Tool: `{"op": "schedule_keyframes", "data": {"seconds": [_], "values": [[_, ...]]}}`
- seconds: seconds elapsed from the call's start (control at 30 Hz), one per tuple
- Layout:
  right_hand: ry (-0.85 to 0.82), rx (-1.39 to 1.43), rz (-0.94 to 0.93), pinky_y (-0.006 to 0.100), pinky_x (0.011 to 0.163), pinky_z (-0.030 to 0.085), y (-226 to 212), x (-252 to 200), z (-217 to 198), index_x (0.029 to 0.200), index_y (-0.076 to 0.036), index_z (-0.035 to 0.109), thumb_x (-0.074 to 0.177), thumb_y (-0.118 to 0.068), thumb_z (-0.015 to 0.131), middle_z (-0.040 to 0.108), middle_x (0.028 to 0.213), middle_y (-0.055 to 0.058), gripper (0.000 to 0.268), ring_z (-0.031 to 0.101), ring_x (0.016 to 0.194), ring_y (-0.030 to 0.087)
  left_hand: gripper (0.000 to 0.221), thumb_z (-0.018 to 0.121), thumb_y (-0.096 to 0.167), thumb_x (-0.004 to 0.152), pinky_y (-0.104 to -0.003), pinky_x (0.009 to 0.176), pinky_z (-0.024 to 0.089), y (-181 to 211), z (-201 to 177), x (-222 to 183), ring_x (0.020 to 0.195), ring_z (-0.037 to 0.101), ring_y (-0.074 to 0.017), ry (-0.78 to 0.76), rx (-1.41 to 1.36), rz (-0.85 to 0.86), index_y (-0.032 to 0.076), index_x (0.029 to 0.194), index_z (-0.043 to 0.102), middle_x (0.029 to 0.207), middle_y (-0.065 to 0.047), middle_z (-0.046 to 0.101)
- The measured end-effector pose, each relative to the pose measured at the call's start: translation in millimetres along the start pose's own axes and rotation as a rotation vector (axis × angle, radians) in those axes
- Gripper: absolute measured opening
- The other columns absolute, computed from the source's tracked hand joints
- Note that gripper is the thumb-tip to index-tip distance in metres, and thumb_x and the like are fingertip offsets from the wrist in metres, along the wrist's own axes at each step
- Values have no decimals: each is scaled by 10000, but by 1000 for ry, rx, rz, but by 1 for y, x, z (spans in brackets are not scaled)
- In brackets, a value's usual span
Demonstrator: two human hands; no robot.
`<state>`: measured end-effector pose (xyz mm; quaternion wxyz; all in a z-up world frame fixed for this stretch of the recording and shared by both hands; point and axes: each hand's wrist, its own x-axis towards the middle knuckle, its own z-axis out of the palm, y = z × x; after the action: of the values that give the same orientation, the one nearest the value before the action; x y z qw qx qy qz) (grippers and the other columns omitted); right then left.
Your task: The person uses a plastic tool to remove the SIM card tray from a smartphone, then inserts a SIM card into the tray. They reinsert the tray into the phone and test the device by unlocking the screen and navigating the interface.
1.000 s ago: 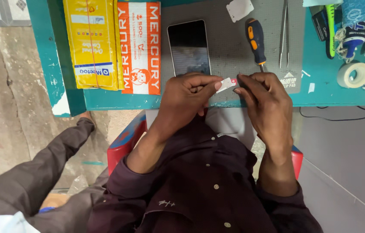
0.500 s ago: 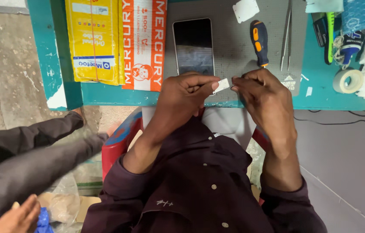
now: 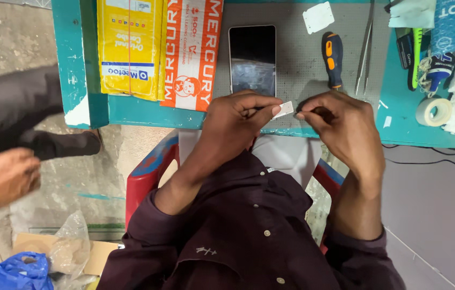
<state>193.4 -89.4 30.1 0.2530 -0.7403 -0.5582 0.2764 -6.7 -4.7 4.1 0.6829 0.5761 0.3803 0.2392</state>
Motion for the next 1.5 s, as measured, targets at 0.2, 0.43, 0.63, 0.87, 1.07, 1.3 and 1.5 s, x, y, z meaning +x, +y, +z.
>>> {"op": "schedule_keyframes", "data": {"seconds": [0.2, 0.43, 0.63, 0.87, 1.07, 1.3, 1.5], "values": [[138, 384, 136, 226, 615, 523, 20, -25, 14, 1105, 22, 753, 906, 47, 795, 738, 973, 99, 205, 667, 770, 102, 158, 761, 129, 961, -225, 464, 394, -6, 8, -4, 539, 497, -11, 59, -17, -47, 71, 1104, 796, 697, 25, 591], [300, 968, 185, 253, 623, 536, 41, -48, 35, 1098, 73, 717, 940, 107, 741, 739, 927, 158, 163, 694, 759, 171, 157, 786, 107, 951, -241, 535, 369, -15, 15, -6, 629, 430, -22, 117, 66, 152, 74, 1104, 794, 747, 34, 575], [330, 1072, 155, 264, 627, 530, 41, -49, 44, 1080, 77, 711, 959, 127, 734, 732, 930, 169, 133, 685, 763, 183, 137, 792, 127, 934, -243, 527, 403, -7, 18, -7, 592, 480, -23, 135, 198, 164, 113, 1070, 796, 754, 19, 630], [335, 1053, 145, 272, 618, 536, 41, -45, 42, 1077, 82, 708, 959, 133, 733, 733, 938, 180, 131, 689, 756, 192, 137, 791, 156, 926, -260, 513, 402, -3, 19, -7, 566, 484, -45, 116, 237, 151, 121, 1058, 803, 748, 2, 641], [247, 975, 46, 262, 632, 568, 40, -41, 38, 1036, 91, 707, 949, 155, 720, 722, 1006, 198, 109, 700, 761, 193, 139, 785, 190, 918, -263, 532, 451, -3, 15, -6, 575, 559, -70, 56, 281, 119, 127, 1040, 806, 819, -21, 728], [89, 704, -124, 246, 702, 630, 35, -31, 14, 960, 64, 745, 897, 107, 777, 651, 1018, 135, 82, 714, 811, 177, 148, 735, 221, 954, -293, 636, 544, -8, 8, 1, 695, 705, -137, -109, 287, 122, 119, 1045, 790, 895, -57, 769], [-47, 548, -297, 214, 630, 559, 32, -26, 0, 934, 5, 779, 833, 21, 831, 667, 928, 91, 115, 679, 748, 131, 137, 714, 193, 966, -301, 717, 568, -7, 8, 1, 801, 737, -156, -208, 210, 186, 100, 1052, 768, 958, -62, 769]]}}
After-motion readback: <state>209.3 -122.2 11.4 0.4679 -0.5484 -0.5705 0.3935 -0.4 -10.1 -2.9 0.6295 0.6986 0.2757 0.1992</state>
